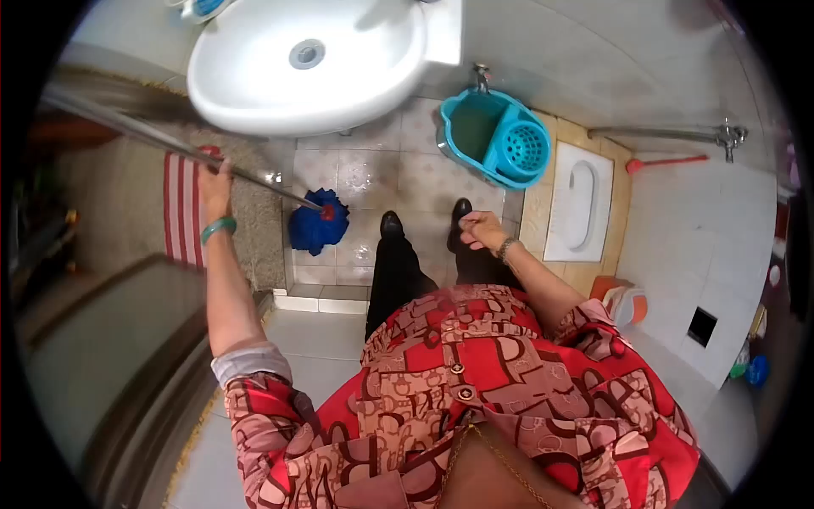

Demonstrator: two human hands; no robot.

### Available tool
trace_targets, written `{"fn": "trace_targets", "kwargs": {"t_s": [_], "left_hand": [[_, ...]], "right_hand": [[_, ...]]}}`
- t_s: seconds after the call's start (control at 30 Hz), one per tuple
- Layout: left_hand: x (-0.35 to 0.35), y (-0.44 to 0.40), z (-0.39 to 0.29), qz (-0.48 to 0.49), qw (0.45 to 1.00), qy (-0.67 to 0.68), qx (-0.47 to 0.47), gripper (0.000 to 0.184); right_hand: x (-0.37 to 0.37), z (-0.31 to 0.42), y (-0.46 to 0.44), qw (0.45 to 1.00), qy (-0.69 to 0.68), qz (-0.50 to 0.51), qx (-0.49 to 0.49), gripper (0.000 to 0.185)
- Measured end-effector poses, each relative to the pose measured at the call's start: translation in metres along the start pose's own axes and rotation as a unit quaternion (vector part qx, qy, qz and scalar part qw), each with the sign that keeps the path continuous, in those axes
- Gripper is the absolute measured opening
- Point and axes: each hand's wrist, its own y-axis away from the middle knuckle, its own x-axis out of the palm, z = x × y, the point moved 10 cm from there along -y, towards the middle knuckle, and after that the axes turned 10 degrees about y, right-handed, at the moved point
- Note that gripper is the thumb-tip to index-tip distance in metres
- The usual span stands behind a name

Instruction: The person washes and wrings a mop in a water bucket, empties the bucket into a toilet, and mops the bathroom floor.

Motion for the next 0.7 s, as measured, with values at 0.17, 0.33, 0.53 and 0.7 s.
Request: {"fn": "trace_targets", "kwargs": {"t_s": [0.17, 0.33, 0.53, 0.7], "left_hand": [[-0.010, -0.010, 0.029, -0.022, 0.999, 0.000, -0.042, 0.040], [0.019, 0.035, 0.032, -0.083, 0.995, -0.002, -0.063, 0.070], [0.050, 0.183, 0.229, 0.041, 0.944, -0.031, -0.326, 0.059], [0.229, 0.277, 0.184, 0.236, 0.865, -0.270, -0.350, 0.040]], "right_hand": [[-0.086, -0.154, -0.033, 0.963, -0.193, -0.149, 0.114, 0.019], [-0.135, -0.199, -0.091, 0.924, -0.275, -0.210, 0.163, 0.026], [-0.177, -0.230, -0.189, 0.885, -0.373, -0.226, 0.164, 0.057], [-0.171, -0.278, -0.267, 0.756, -0.599, -0.160, 0.213, 0.089]]}}
